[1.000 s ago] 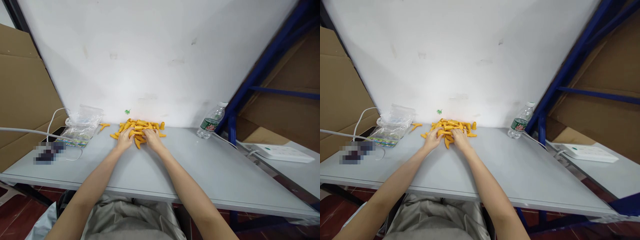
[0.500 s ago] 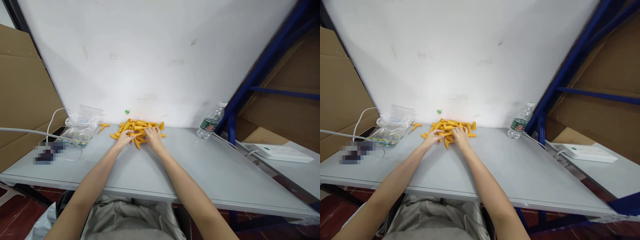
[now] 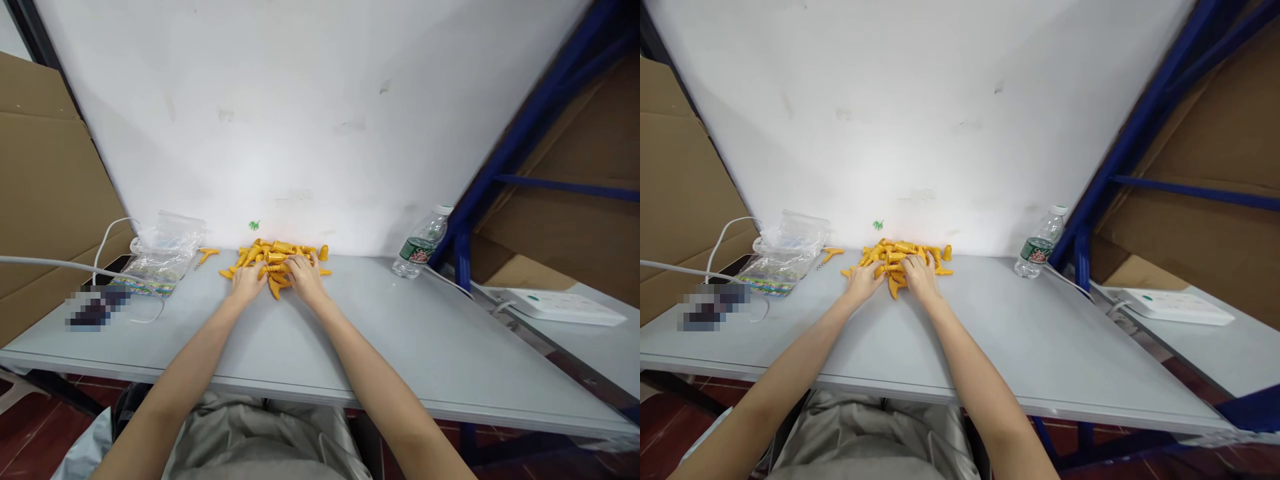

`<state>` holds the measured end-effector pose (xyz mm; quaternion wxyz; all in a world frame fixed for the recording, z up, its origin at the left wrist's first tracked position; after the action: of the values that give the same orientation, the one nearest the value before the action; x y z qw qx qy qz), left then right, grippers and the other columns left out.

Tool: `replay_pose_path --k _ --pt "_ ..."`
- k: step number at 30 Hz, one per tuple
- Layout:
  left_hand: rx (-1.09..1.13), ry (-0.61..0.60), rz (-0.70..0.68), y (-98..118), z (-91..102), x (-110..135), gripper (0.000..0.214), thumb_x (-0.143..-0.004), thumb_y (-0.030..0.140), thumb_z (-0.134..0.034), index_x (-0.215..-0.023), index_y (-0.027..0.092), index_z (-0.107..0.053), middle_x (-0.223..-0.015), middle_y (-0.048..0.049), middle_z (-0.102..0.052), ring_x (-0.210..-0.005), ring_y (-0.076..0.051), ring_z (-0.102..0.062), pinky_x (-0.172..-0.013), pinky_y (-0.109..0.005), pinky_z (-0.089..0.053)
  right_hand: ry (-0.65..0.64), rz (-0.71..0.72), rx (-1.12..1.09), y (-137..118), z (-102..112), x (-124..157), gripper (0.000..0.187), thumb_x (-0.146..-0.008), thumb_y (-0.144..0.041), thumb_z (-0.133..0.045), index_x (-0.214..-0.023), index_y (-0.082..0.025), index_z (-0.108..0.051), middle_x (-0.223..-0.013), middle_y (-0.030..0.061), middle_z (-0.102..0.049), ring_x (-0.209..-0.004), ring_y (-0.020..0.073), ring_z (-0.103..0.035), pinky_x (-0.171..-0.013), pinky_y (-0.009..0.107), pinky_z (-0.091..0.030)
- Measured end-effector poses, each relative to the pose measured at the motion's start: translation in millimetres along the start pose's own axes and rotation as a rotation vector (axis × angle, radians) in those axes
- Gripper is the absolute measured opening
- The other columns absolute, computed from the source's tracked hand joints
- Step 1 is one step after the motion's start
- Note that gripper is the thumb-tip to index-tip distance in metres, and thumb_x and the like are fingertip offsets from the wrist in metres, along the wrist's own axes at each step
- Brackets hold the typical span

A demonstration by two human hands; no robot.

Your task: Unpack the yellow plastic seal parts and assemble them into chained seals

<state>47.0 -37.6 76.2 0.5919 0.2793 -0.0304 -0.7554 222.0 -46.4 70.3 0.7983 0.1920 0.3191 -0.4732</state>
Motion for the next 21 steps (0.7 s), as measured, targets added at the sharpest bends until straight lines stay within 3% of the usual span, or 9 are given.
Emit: replay_pose_path --k 6,12,16,21 --pt "-0.005 0.035 0.019 4.8 3.0 0.4 0.035 -0.087 0.019 -0.057 -0.118 0.023 -0.07 -0.09 -0.0092 -0.075 -0.094 -0.029 -0.07 -0.089 -0.039 -0.049 0.005 0.018 0.033 -7.7 0.6 -2.6 0.027 -0.093 -0.006 -0.04 -0.101 -0.021 -0.061 -0.111 0.0091 -0.07 -0.108 0.0238 -0.057 -0.109 0.051 -0.021" --pt "0.034 0.035 0.032 8.9 4.2 2.5 0.037 -0.087 0.017 -0.054 -0.121 0.022 -0.069 -0.087 -0.0087 -0.074 -0.091 -0.028 -0.07 -0.086 -0.038 -0.05 -0.055 -0.032 0.067 -6.6 -2.2 -2.4 0.021 -0.094 -0.01 -0.042 -0.1 -0.019 -0.059 -0.094 0.0078 -0.071 -0.09 0.0239 -0.059 -0.092 0.039 -0.029" --pt "0.047 0.049 0.037 7.3 5.6 2.2 0.039 -0.088 0.016 -0.051 -0.123 0.021 -0.068 -0.087 -0.0077 -0.075 -0.089 -0.026 -0.07 -0.086 -0.037 -0.05 -0.086 -0.021 0.015 -8.8 -2.0 -2.2 0.018 -0.096 -0.015 -0.045 -0.106 -0.019 -0.059 -0.097 0.0082 -0.072 -0.09 0.0243 -0.06 -0.085 0.036 -0.03" --pt "0.024 0.065 0.068 0.7 6.7 0.6 0.041 -0.089 0.013 -0.046 -0.123 0.022 -0.068 -0.093 -0.0071 -0.076 -0.092 -0.024 -0.07 -0.09 -0.035 -0.049 -0.125 0.019 -0.08 -16.4 -1.1 -1.5 0.022 -0.098 -0.025 -0.046 -0.116 -0.019 -0.058 -0.108 0.0106 -0.072 -0.098 0.0256 -0.061 -0.092 0.04 -0.031"
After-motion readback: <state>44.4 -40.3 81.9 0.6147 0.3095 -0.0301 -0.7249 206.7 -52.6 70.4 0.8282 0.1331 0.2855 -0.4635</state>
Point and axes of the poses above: each hand's wrist, its own x-axis away from the middle knuckle, its own z-axis out of the back of the hand, y = z × x, the point moved 3 cm from there along -x, towards the middle knuckle
